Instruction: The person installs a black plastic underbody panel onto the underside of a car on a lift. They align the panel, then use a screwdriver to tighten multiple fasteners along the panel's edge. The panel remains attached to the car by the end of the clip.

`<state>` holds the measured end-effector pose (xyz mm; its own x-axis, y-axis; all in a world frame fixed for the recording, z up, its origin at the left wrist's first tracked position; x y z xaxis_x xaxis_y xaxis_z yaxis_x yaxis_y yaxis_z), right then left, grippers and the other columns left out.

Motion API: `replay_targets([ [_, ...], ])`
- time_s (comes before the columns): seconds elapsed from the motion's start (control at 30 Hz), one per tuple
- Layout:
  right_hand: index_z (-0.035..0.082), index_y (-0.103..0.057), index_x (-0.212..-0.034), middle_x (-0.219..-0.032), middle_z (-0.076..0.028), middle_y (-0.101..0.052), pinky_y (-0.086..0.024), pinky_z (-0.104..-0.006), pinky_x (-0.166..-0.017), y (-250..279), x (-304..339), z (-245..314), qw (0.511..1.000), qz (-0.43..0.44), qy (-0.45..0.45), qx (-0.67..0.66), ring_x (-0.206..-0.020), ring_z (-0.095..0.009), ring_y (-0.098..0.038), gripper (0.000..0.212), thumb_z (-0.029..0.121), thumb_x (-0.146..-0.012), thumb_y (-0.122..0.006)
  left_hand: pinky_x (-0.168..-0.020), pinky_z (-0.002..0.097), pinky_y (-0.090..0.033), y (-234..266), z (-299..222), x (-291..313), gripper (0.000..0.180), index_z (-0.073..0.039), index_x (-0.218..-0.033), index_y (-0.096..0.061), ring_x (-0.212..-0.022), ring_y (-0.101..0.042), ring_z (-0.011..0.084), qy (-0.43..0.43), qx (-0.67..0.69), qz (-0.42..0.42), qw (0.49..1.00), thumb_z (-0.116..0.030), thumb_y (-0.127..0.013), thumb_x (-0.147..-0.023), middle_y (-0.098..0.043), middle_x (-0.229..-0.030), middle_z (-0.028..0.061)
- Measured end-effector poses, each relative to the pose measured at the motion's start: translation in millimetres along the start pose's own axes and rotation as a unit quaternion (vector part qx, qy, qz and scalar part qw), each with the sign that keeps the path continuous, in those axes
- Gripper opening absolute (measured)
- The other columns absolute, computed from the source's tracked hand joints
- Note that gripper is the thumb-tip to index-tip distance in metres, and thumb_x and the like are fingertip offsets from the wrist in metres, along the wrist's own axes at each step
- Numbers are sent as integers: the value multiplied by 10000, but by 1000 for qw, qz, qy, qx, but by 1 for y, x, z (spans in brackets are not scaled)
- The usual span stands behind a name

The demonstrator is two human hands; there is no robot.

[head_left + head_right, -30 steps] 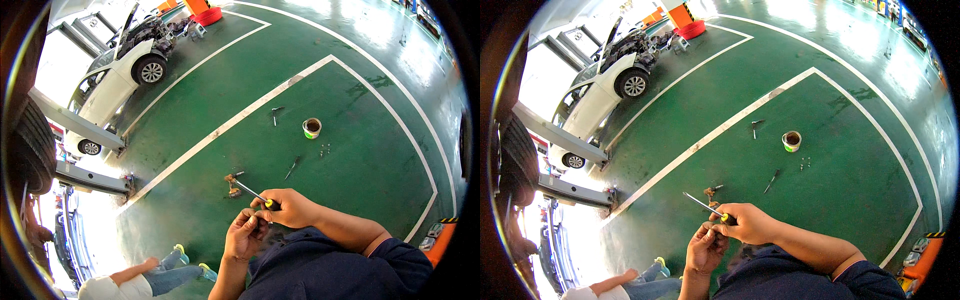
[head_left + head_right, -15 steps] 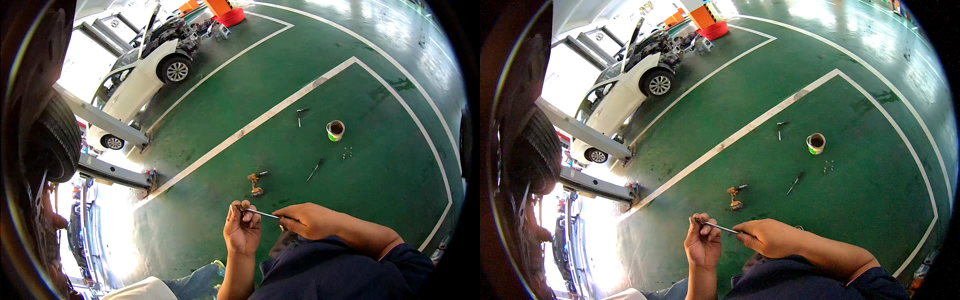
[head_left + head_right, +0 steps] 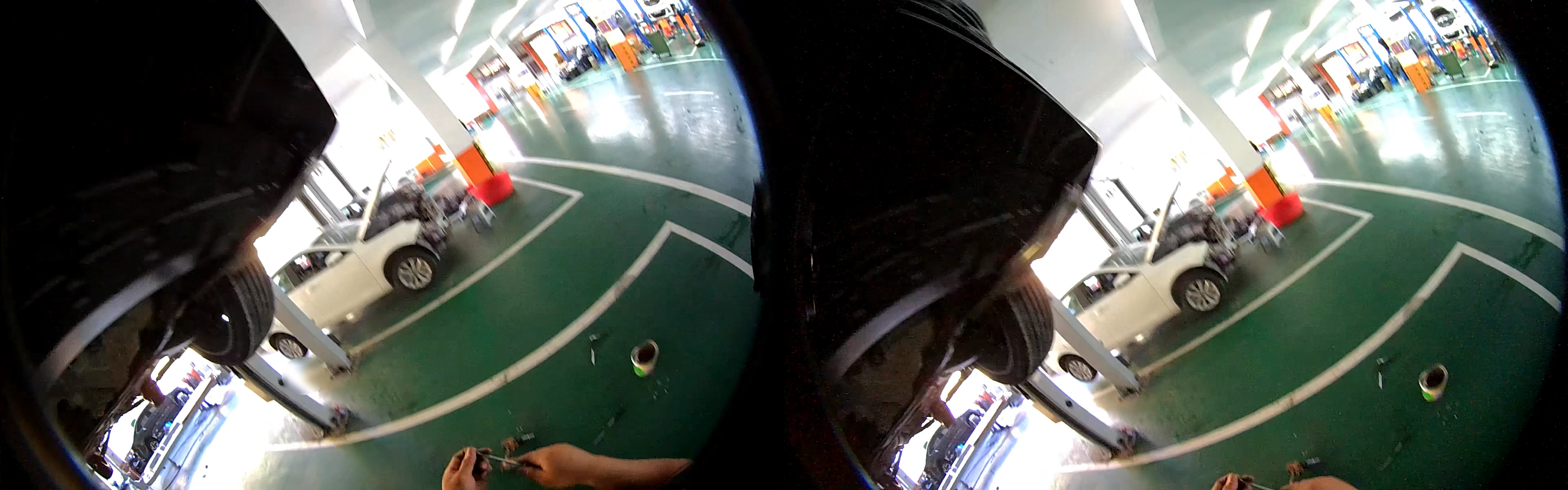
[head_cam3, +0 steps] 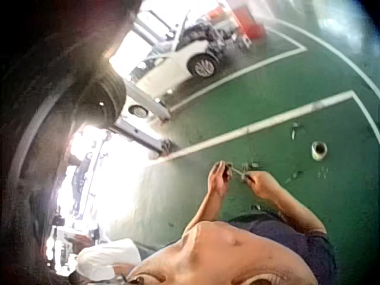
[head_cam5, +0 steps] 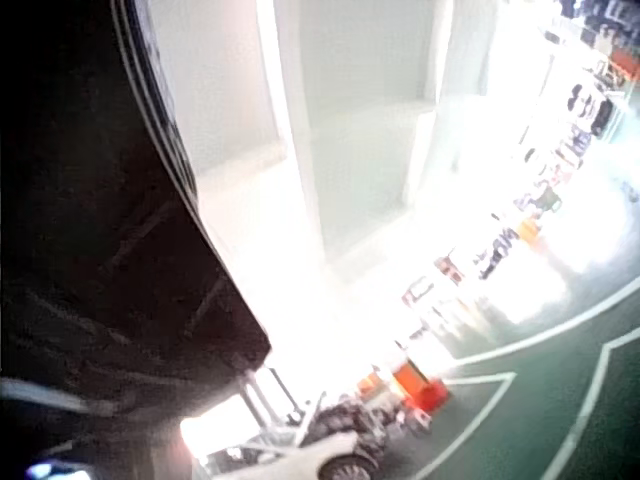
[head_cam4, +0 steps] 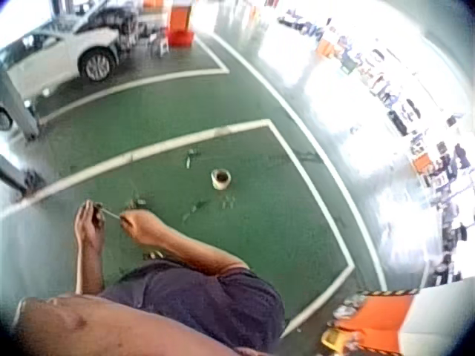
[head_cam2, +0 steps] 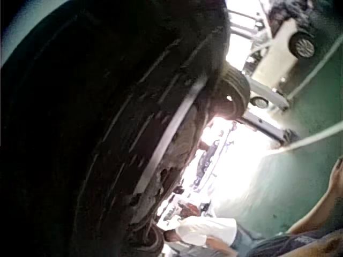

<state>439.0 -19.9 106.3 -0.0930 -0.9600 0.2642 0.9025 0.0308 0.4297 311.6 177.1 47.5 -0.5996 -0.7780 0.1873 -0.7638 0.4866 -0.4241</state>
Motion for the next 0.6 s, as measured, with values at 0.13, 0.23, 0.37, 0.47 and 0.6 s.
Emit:
replay_targets([
  [0.13,12,-682,-1177,-1003,-127,-699,-522,-444,-644,-10,-54,0,966,-154,154,-141,-732,-268,-643,253,151,-1001,-564,-506,268,-417,-33,-56,-22,195,-99,-987,-640,-601,-537,116,-50,7,99,994,-280,-603,-1051,-593,-765,9],
  [0.23,60,-584,-1373,-1161,-137,-708,-555,-387,-787,45,-21,72,966,-55,35,-251,-930,-236,-687,364,243,-1062,-534,-537,279,-408,-48,-79,-48,232,-110,-1009,-641,-597,-499,135,-13,118,200,973,-326,-575,-1062,-591,-798,22],
  [0.37,14,-435,-1498,-1207,-150,-683,-562,-291,-815,79,-14,119,875,-95,281,-384,-933,-181,-674,532,174,-1032,-636,-544,268,-400,-133,-212,-22,335,-28,-1012,-619,-552,-446,127,-115,71,153,979,-355,-566,-1062,-592,-796,61],
  [0.47,11,-434,-1492,-1190,-132,-660,-555,-287,-792,107,24,172,843,-214,433,-237,-898,-149,-646,532,155,-1024,-644,-512,259,-346,-198,-311,9,301,-41,-1029,-628,-520,-408,93,-246,40,163,955,-329,-552,-1072,-632,-839,72],
  [0.6,18,-493,-1456,-1121,-111,-656,-509,-299,-787,142,33,216,729,-378,537,-191,-908,-160,-626,468,139,-1023,-622,-528,228,-306,-295,-388,61,272,-42,-1171,-642,-521,-387,70,-331,-17,262,906,-281,-557,-1074,-678,-898,73],
])
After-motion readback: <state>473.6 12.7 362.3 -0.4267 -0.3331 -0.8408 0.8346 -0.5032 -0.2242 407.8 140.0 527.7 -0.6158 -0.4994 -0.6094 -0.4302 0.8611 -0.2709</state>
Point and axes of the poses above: each hand's wrist, its own x-axis away from the middle knuckle, its own y-axis out of the back of the hand, z = x × y, the point moved 6 cm from there along -x, towards the middle knuckle
